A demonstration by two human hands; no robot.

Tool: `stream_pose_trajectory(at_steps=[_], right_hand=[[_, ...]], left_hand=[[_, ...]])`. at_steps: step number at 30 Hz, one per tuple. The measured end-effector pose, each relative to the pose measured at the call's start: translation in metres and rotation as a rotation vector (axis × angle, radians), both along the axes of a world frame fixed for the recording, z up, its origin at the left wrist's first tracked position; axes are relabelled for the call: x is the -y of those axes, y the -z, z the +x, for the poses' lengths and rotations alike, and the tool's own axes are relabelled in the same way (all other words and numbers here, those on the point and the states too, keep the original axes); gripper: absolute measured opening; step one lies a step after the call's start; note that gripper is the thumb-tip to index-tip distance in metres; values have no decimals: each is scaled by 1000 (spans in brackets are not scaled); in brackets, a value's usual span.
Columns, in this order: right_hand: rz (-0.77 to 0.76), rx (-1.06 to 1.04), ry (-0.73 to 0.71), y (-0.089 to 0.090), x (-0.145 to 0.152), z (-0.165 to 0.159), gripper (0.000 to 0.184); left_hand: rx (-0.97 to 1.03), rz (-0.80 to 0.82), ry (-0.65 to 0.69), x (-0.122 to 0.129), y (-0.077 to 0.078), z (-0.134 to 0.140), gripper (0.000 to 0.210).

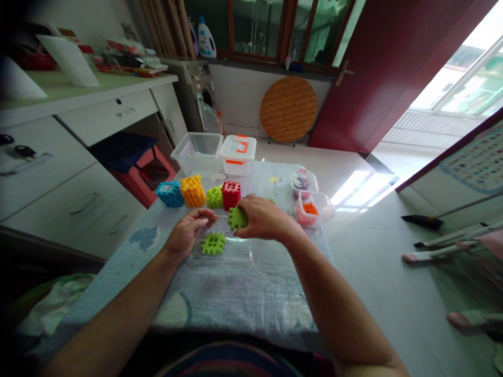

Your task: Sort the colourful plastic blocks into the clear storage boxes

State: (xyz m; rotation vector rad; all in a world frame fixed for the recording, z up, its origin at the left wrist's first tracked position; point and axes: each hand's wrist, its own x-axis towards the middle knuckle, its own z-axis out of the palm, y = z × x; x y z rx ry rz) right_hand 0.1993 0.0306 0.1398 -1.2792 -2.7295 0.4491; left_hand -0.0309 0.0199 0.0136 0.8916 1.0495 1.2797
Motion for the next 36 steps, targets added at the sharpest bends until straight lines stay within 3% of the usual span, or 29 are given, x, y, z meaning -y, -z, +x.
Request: stream_pose_trajectory(at_steps=[3,9,18,21,25,27,29,32,36], right_hand=[[-62,90,-72,10,21,-23,41],[-32,374,-25,40,26,-47,37],[-65,362,28,52,30,-52,43],[-87,295,-1,47,28,-42,42],[-102,55,7,24,16,-13,40],[-118,-56,85,13,2,6,31],[-32,-106,242,10,-16,23,26],[109,12,413,24,-44,41,29],[30,316,322,57,-68,47,57]], left_hand=[[20,-1,7,1,0,0,21],[25,6,11,0,1,-1,22],[37,3,19,-1,5,-3,22],[39,-5,16,-1,4,-2,22],[29,-13,20,0,3,-2,21],[24,-13,19,0,2,-1,21],[22,-11,16,0,1,-1,21],[26,-19,16,0,0,-1,21],[30,-30,23,0,-1,-1,22]])
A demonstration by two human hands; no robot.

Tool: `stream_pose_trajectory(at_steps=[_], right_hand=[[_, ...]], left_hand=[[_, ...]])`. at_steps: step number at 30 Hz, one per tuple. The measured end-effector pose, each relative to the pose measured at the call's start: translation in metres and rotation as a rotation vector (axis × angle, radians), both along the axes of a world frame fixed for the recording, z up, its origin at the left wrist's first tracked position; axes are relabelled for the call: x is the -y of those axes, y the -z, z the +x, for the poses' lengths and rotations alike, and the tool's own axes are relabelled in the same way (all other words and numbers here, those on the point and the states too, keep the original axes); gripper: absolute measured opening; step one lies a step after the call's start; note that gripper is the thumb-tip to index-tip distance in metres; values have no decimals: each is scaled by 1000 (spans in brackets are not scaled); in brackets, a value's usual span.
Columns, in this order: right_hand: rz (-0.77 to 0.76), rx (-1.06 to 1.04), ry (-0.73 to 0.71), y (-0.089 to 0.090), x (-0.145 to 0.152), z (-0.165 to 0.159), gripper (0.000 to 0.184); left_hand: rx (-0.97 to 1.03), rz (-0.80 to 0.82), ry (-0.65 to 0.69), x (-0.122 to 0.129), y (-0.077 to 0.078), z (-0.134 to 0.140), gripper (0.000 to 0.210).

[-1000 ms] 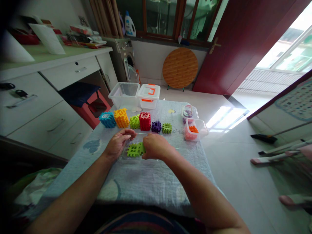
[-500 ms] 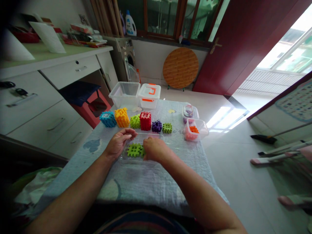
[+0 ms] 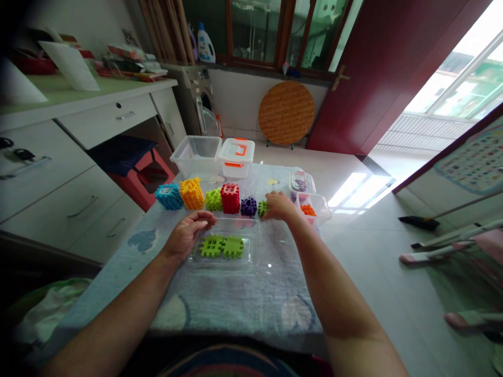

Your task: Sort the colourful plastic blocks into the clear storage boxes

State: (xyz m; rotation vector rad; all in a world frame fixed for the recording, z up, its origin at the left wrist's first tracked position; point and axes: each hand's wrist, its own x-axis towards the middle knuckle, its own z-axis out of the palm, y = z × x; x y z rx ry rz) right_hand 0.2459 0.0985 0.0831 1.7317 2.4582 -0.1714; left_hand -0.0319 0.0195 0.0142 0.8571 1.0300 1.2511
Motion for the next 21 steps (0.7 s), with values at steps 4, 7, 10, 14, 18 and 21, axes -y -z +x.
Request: stream_pose_trajectory(at_steps=[4,7,10,14,18,21], right_hand=[[-60,93,-15,22,-10,-4,63],[-71,96,-19,30,-15,-4,54],[-78,90,-36,35,-16,-3,44],[-61,91,-41,24,-10,2,37],[49,-7,-36,-18,12,3,36],[52,-188,-176,-51,42,-9,36]], left_hand=[[-11,3,-4,0,0,0,23],[-17,2,-3,0,0,0,23],[-18,12,-5,-1,2,0,22],[-19,19,-5,-1,2,0,22],[-7,21,-2,-1,3,0,22],[-15,27,-5,-1,4,0,22]])
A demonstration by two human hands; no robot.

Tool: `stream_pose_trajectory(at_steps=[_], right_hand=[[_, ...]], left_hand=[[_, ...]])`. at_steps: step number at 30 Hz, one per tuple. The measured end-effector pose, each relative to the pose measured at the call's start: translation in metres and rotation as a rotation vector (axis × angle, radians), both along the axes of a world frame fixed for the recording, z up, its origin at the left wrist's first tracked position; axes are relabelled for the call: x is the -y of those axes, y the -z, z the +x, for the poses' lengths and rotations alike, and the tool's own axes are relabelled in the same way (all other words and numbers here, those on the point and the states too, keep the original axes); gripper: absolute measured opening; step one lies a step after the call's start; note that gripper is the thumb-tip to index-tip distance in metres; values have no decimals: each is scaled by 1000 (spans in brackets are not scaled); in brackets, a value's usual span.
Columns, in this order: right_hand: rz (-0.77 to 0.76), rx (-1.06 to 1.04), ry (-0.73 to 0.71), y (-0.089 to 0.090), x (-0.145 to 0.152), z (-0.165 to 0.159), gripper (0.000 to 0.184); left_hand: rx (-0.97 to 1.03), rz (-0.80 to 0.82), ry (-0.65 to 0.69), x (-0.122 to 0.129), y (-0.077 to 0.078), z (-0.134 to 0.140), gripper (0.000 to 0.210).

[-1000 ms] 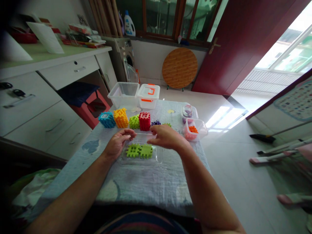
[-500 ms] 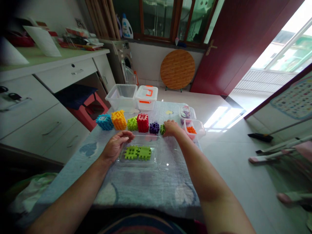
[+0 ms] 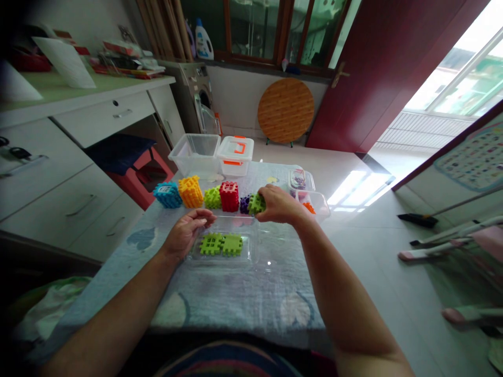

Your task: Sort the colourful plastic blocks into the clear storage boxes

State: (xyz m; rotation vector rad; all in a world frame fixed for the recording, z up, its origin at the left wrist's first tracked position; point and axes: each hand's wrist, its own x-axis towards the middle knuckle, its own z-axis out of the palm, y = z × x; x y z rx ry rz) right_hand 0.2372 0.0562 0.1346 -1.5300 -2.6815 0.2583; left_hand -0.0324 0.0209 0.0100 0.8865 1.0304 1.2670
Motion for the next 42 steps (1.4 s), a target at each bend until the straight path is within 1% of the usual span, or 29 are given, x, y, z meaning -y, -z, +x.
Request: stream_pose_trajectory(at_steps=[2,4,8,12,18,31,36,42], right_hand=[[-76,-54,-137,-11,21,-13,36],[-117,-14,-211,-11,38,-27,37],[-52,192,-183,7,55,-45,41],[13,305,-187,19,57,-51,39],[38,341,-188,27,59,-54,34],[34,327,-195,25,59,-54,39],[23,330,-201,23,58,-56,34],[43,326,-215,29,58,-59,36]], left_hand=[[-3,6,-5,0,1,0,22],[3,11,-2,0,2,0,22],[15,17,10,0,2,0,22],[1,21,8,-1,2,0,21],[6,24,11,0,3,-1,21],[-6,38,26,0,2,-1,21],[-23,34,13,0,2,0,22],[-14,26,15,1,0,0,22]])
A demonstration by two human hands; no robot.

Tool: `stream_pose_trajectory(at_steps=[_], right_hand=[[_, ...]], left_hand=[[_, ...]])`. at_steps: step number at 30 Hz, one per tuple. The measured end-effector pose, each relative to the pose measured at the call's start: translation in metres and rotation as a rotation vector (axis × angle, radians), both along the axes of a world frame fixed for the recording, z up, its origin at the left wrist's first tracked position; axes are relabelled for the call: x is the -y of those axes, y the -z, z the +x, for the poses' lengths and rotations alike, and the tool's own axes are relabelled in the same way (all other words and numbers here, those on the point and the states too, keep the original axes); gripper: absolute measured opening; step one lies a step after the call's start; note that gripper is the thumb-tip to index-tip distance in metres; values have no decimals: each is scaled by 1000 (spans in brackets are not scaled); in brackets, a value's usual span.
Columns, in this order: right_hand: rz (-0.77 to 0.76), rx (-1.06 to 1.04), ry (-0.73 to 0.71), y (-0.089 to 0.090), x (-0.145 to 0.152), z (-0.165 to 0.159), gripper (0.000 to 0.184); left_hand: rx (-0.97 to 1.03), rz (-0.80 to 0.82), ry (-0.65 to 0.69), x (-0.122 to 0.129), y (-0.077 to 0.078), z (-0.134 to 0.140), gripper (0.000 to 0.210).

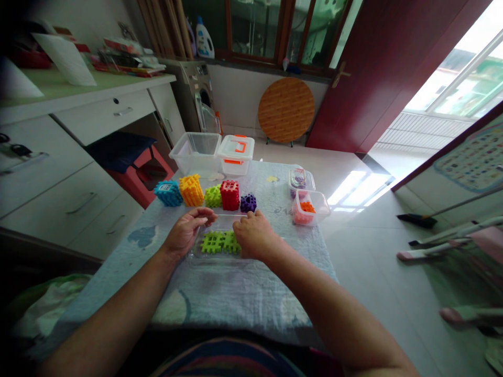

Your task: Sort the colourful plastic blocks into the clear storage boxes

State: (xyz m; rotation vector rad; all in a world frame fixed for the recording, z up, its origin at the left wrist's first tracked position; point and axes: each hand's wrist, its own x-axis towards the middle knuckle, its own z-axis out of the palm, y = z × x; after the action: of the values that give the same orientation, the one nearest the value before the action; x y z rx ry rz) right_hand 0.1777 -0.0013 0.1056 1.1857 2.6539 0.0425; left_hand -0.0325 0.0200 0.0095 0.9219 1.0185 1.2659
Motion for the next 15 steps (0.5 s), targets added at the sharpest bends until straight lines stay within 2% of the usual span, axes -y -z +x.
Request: stream_pose_trajectory(at_steps=[15], right_hand=[[-3,-11,-2,0,-1,-1,41]], left_hand=[[-6,2,3,0,0,0,22]])
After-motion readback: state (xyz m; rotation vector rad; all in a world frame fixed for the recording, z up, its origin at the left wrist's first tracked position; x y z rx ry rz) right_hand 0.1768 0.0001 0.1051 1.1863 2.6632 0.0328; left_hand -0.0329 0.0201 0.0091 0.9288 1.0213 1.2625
